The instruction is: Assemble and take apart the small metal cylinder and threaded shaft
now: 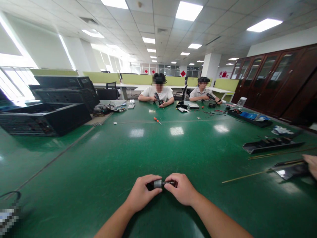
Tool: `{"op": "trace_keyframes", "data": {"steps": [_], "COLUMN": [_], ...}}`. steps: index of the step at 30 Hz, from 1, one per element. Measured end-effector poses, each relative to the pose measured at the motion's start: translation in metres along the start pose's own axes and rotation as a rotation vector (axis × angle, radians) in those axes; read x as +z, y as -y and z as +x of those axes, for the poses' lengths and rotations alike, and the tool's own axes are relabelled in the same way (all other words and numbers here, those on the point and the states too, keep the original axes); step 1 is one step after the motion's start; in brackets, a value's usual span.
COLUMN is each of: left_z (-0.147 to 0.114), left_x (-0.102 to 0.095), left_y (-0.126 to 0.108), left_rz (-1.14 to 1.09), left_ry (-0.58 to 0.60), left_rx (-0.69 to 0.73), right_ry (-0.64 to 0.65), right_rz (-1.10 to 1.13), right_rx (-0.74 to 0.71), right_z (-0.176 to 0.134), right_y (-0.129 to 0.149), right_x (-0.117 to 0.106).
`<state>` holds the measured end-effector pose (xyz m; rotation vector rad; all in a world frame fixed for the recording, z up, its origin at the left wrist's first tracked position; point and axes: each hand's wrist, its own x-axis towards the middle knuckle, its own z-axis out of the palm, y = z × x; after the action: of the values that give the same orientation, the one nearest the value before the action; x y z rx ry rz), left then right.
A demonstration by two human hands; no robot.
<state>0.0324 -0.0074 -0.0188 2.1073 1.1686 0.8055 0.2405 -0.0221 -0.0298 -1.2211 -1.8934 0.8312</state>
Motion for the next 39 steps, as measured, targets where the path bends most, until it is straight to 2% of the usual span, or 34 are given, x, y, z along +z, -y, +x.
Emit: {"op": "trace_keyframes", "data": {"steps": [39], "left_z": [-0.0007], "left_x": [-0.0001], "left_y": [0.0012], "left_rz": [-0.013], "left_ry": [-0.022], "left_rx": [-0.052], "right_ry": [-0.016], "right_rz": [-0.003], "right_rx": [0.001], "right_z": [0.0002], "right_y": [-0.0030], "right_x": [-0.0029]}}
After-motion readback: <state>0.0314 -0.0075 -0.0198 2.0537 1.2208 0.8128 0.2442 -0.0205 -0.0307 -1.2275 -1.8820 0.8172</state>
